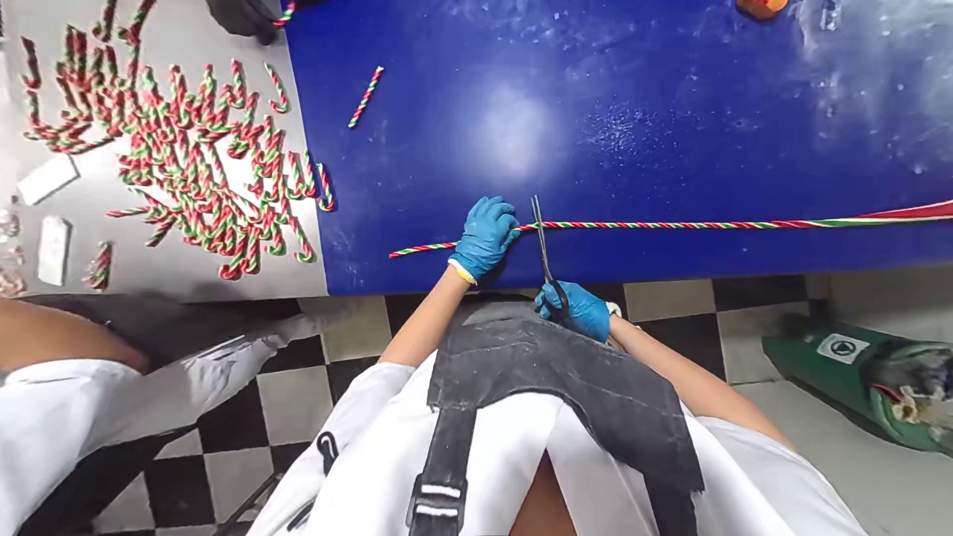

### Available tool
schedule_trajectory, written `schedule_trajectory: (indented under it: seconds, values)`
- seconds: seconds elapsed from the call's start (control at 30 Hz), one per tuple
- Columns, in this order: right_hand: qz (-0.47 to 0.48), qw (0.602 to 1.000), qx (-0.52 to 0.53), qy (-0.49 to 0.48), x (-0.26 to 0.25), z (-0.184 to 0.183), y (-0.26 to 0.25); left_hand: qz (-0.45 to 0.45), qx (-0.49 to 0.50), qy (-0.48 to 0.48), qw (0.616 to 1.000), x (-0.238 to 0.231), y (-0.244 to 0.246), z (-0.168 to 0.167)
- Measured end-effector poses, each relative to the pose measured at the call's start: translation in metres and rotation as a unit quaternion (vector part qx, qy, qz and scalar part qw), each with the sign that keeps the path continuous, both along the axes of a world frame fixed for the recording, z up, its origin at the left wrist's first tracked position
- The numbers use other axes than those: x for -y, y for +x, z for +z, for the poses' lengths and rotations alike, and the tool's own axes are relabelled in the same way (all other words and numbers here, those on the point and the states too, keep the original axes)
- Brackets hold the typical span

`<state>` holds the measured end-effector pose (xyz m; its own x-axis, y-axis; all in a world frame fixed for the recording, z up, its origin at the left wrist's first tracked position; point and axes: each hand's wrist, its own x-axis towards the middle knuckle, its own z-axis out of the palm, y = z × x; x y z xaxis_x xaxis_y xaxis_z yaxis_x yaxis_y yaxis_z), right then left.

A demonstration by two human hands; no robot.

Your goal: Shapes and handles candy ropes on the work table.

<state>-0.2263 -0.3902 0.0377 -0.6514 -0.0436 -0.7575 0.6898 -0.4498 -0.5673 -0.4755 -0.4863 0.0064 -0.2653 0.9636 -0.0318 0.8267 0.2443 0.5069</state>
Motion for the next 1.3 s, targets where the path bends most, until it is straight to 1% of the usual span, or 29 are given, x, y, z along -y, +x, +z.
schedule_trajectory:
  seconds: [0.03, 0.07, 0.13, 0.17, 0.2, 0.23, 0.27, 0.33, 0.37, 0.43, 0.53, 0.63, 0.7, 0.77, 0.83, 0.87, 0.93, 1.0, 1.03, 1.13, 1.23, 1.3]
  values:
    - [0.006, 1.000, -0.011, 0.016, -0.004, -0.001, 0.002, 0.007, -0.012, -0.003, 1.000, 0.000, -0.002, 0.000]
    - [0.032, 0.998, -0.022, 0.056, -0.011, 0.000, 0.008, 0.012, -0.025, -0.010, 1.000, 0.001, -0.003, 0.000]
    - [0.134, 0.976, -0.041, 0.166, -0.031, 0.006, 0.038, 0.019, -0.049, -0.022, 0.998, 0.001, 0.002, 0.001]
    - [0.184, 0.964, -0.040, 0.190, -0.042, 0.010, 0.059, 0.021, -0.058, -0.034, 0.998, -0.002, 0.007, 0.003]
    - [0.227, 0.956, -0.025, 0.185, -0.055, 0.019, 0.083, 0.023, -0.065, -0.036, 0.997, -0.011, 0.016, 0.003]
    - [0.262, 0.953, -0.004, 0.153, -0.069, 0.029, 0.107, 0.020, -0.066, -0.031, 0.997, -0.024, 0.028, 0.004]
    - [0.275, 0.953, 0.019, 0.124, -0.081, 0.036, 0.132, 0.014, -0.057, -0.027, 0.998, -0.041, 0.044, 0.005]
    - [0.244, 0.965, 0.044, 0.081, -0.103, 0.039, 0.172, -0.011, -0.041, -0.022, 0.999, -0.081, 0.074, 0.005]
    - [0.216, 0.974, 0.041, 0.065, -0.111, 0.037, 0.184, -0.022, -0.039, -0.018, 0.999, -0.098, 0.085, 0.002]
    - [0.143, 0.989, 0.019, 0.022, -0.117, 0.029, 0.186, -0.030, -0.039, 0.000, 0.999, -0.117, 0.098, -0.002]
    - [0.079, 0.997, -0.009, -0.010, -0.122, 0.014, 0.145, -0.045, -0.015, 0.011, 0.999, -0.121, 0.092, 0.003]
    - [0.015, 1.000, 0.025, 0.000, -0.118, 0.007, 0.096, -0.027, -0.025, 0.006, 0.999, -0.116, 0.090, 0.006]
    - [0.006, 0.999, 0.033, 0.032, -0.125, 0.006, 0.091, -0.004, -0.044, -0.003, 0.999, -0.116, 0.087, 0.003]
    - [0.065, 0.993, 0.006, 0.102, -0.141, 0.007, 0.117, 0.016, -0.063, 0.000, 0.998, -0.117, 0.088, 0.000]
    - [0.137, 0.977, -0.020, 0.161, -0.159, 0.016, 0.163, 0.015, -0.069, -0.014, 0.997, -0.129, 0.097, 0.007]
    - [0.170, 0.973, -0.015, 0.157, -0.169, 0.023, 0.190, 0.008, -0.064, -0.018, 0.998, -0.141, 0.107, 0.011]
    - [0.226, 0.968, 0.022, 0.103, -0.189, 0.039, 0.241, -0.017, -0.048, -0.019, 0.999, -0.175, 0.139, 0.014]
    - [0.222, 0.971, 0.046, 0.075, -0.205, 0.040, 0.278, -0.047, -0.040, -0.017, 0.998, -0.212, 0.173, 0.009]
    - [0.209, 0.975, 0.048, 0.064, -0.212, 0.039, 0.286, -0.054, -0.041, -0.014, 0.998, -0.227, 0.186, 0.004]
    - [0.159, 0.987, 0.018, 0.034, -0.226, 0.033, 0.272, -0.047, -0.051, 0.010, 0.998, -0.244, 0.207, -0.002]
    - [0.045, 0.999, -0.007, -0.001, -0.223, 0.007, 0.227, -0.053, -0.039, 0.022, 0.998, -0.240, 0.205, 0.010]
    - [-0.007, 1.000, 0.004, 0.016, -0.216, 0.001, 0.204, -0.044, -0.031, 0.029, 0.998, -0.235, 0.205, 0.012]
